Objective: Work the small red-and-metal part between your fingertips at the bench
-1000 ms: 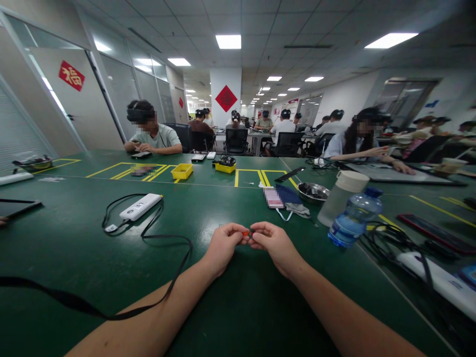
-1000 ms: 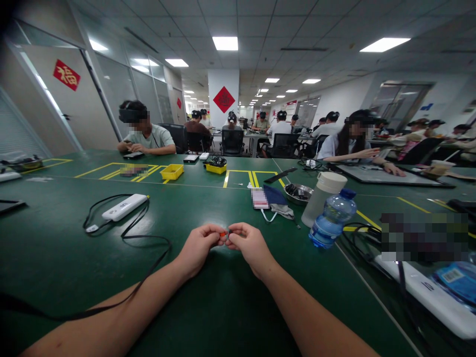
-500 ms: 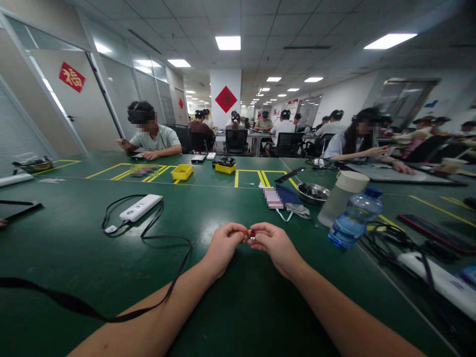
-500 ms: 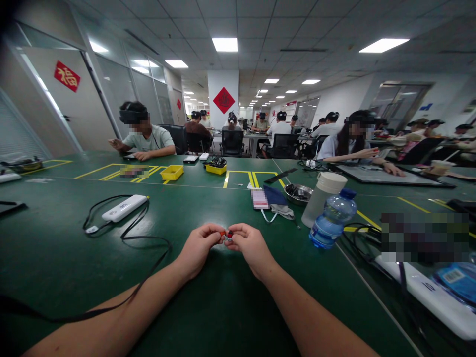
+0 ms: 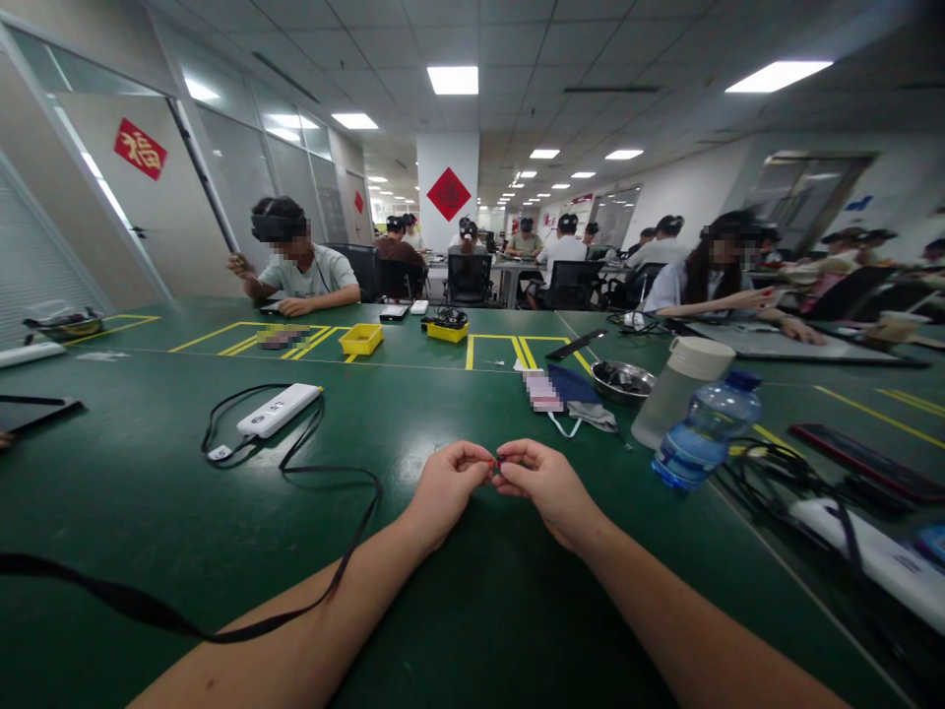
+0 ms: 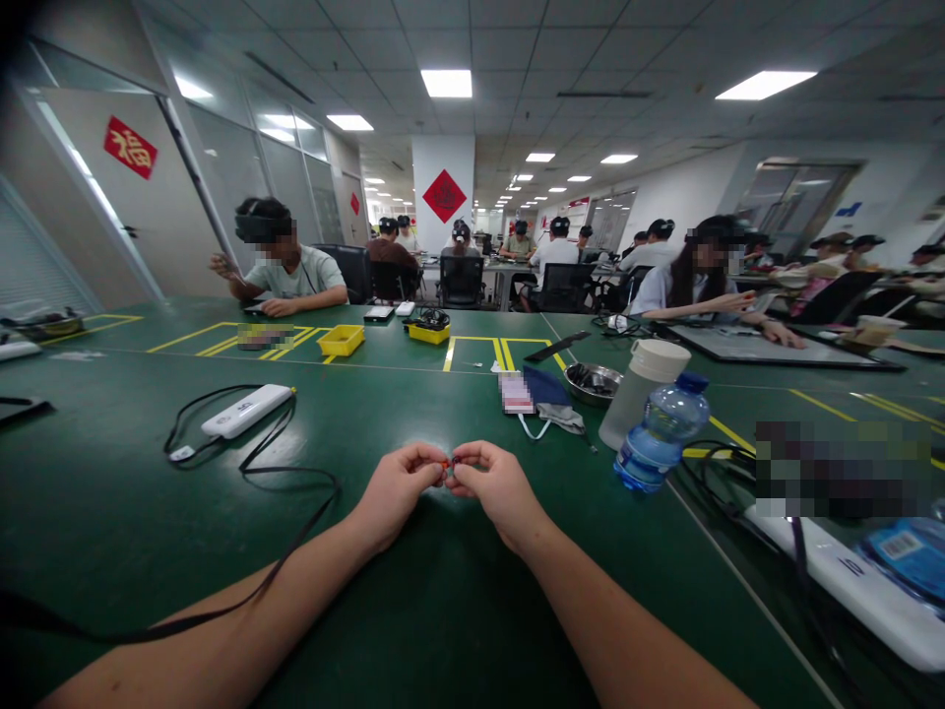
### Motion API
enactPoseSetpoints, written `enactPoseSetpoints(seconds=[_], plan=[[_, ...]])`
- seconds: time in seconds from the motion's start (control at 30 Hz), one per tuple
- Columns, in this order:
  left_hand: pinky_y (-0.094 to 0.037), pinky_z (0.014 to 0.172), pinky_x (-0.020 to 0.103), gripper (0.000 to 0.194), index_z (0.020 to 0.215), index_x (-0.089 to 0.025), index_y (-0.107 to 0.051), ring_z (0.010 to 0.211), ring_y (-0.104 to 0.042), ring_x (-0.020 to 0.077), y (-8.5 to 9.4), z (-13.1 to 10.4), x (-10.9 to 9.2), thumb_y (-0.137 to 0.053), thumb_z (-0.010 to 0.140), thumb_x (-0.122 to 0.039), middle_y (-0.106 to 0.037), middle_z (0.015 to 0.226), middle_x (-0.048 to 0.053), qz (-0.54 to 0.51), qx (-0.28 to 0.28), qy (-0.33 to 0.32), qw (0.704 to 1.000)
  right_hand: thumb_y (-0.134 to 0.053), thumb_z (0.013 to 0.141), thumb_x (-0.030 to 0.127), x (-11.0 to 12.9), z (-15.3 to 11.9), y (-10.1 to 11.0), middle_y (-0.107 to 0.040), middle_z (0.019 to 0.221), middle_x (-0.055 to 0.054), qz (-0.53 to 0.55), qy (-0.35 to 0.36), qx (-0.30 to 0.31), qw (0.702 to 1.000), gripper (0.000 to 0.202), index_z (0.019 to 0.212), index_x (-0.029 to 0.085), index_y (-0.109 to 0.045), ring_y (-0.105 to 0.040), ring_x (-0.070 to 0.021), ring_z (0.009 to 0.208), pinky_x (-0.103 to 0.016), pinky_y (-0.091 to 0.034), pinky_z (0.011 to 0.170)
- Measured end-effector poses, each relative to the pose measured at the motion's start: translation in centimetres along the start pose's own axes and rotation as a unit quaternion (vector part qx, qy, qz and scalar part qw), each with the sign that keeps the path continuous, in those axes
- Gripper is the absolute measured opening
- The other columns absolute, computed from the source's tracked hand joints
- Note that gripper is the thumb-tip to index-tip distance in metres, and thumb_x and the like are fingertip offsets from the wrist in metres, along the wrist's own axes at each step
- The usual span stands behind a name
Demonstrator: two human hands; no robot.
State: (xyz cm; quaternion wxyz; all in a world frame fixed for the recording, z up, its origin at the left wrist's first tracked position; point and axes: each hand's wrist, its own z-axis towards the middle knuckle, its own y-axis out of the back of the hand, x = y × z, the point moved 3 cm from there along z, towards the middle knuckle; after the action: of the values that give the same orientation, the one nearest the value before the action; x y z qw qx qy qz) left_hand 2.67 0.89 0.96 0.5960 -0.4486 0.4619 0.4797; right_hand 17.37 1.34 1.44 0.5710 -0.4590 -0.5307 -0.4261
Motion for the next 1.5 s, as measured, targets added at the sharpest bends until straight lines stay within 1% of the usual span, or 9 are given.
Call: enactPoseSetpoints(seconds=[0.13, 0.27, 0.37, 0.53, 0.77, 0.93, 1.07, 1.27, 1.5], plan=[[-0.047, 0.069, 0.026, 0.013, 0.082, -0.014, -0.063, 0.069, -0.061, 0.0139, -0.06, 0.02, -0.01, -0.056, 0.071, -0.016, -0.066, 0.075, 0.004, -0.005, 0.003, -0.002, 1.000, -0.065, 0.069, 0.026, -0.05, 0.03, 0.02, -0.064, 0.083, -0.006, -0.005, -0.002, -0.003, 1.000, 0.029, 0.095, 0.014, -0.060, -0.066, -0.0167, 0.071, -0.033, -0.054, 0.069], [-0.048, 0.072, 0.027, 0.015, 0.083, -0.014, -0.063, 0.072, -0.062, 0.0153, 0.10, 0.09, 0.30, -0.055, 0.071, -0.016, -0.067, 0.078, 0.004, -0.001, 0.003, -0.003, 1.000, -0.064, 0.070, 0.026, -0.06, 0.04, -0.02, -0.066, 0.084, -0.006, 0.022, -0.012, 0.001, 1.000, 0.027, 0.095, 0.015, -0.059, -0.066, -0.0169, 0.073, -0.033, -0.054, 0.072], [-0.048, 0.073, 0.028, 0.015, 0.084, -0.014, -0.063, 0.074, -0.063, 0.0161, 0.23, 0.17, 0.38, -0.055, 0.071, -0.016, -0.068, 0.081, 0.005, 0.008, 0.002, 0.000, 1.000, -0.061, 0.073, 0.027, -0.03, 0.00, -0.03, -0.067, 0.084, -0.007, 0.043, -0.027, 0.001, 0.999, 0.024, 0.093, 0.016, -0.060, -0.067, -0.0171, 0.073, -0.032, -0.054, 0.070], [-0.049, 0.074, 0.030, 0.016, 0.085, -0.014, -0.063, 0.077, -0.064, 0.0175, 0.24, 0.19, 0.45, -0.056, 0.071, -0.018, -0.069, 0.084, 0.007, 0.001, 0.002, 0.009, 1.000, -0.060, 0.074, 0.024, 0.16, -0.09, -0.11, -0.067, 0.082, -0.007, 0.046, -0.037, -0.002, 0.998, 0.020, 0.093, 0.016, -0.059, -0.067, -0.0169, 0.074, -0.031, -0.054, 0.070], [-0.049, 0.076, 0.030, 0.016, 0.086, -0.014, -0.063, 0.078, -0.064, 0.0177, 0.26, 0.09, 0.62, -0.056, 0.073, -0.019, -0.068, 0.084, 0.007, 0.011, 0.008, -0.002, 1.000, -0.059, 0.075, 0.022, 0.15, -0.08, -0.07, -0.067, 0.082, -0.007, 0.033, -0.029, -0.001, 0.999, 0.021, 0.095, 0.016, -0.058, -0.066, -0.0167, 0.073, -0.031, -0.054, 0.069], [-0.049, 0.072, 0.028, 0.016, 0.086, -0.014, -0.063, 0.072, -0.063, 0.0153, 0.19, 0.19, 0.56, -0.055, 0.073, -0.017, -0.067, 0.079, 0.006, -0.006, 0.010, -0.005, 1.000, -0.063, 0.070, 0.021, 0.20, -0.13, -0.05, -0.065, 0.088, -0.006, 0.011, -0.020, -0.005, 1.000, 0.028, 0.097, 0.017, -0.058, -0.066, -0.0152, 0.070, -0.030, -0.054, 0.066], [-0.049, 0.071, 0.027, 0.016, 0.084, -0.014, -0.064, 0.070, -0.062, 0.0142, 0.10, 0.19, 0.52, -0.054, 0.072, -0.016, -0.067, 0.078, 0.005, -0.015, 0.008, 0.002, 1.000, -0.063, 0.070, 0.021, 0.31, -0.19, -0.16, -0.065, 0.085, -0.005, 0.002, 0.000, 0.011, 1.000, 0.028, 0.097, 0.016, -0.059, -0.065, -0.0157, 0.072, -0.032, -0.053, 0.070], [-0.050, 0.075, 0.030, 0.015, 0.083, -0.014, -0.064, 0.075, -0.063, 0.0163, 0.23, 0.14, 0.43, -0.054, 0.072, -0.017, -0.067, 0.081, 0.007, -0.028, 0.002, 0.013, 1.000, -0.058, 0.074, 0.022, 0.28, -0.18, -0.10, -0.066, 0.083, -0.007, 0.040, -0.025, 0.008, 0.999, 0.023, 0.095, 0.015, -0.059, -0.066, -0.0182, 0.076, -0.036, -0.053, 0.074], [-0.049, 0.078, 0.032, 0.015, 0.084, -0.014, -0.064, 0.076, -0.064, 0.0166, 0.16, 0.12, 0.34, -0.057, 0.073, -0.020, -0.068, 0.083, 0.007, -0.040, 0.005, 0.014, 0.999, -0.059, 0.072, 0.020, 0.30, -0.04, -0.04, -0.067, 0.084, -0.008, 0.059, -0.034, 0.004, 0.998, 0.022, 0.094, 0.015, -0.058, -0.066, -0.0181, 0.075, -0.035, -0.053, 0.075]])
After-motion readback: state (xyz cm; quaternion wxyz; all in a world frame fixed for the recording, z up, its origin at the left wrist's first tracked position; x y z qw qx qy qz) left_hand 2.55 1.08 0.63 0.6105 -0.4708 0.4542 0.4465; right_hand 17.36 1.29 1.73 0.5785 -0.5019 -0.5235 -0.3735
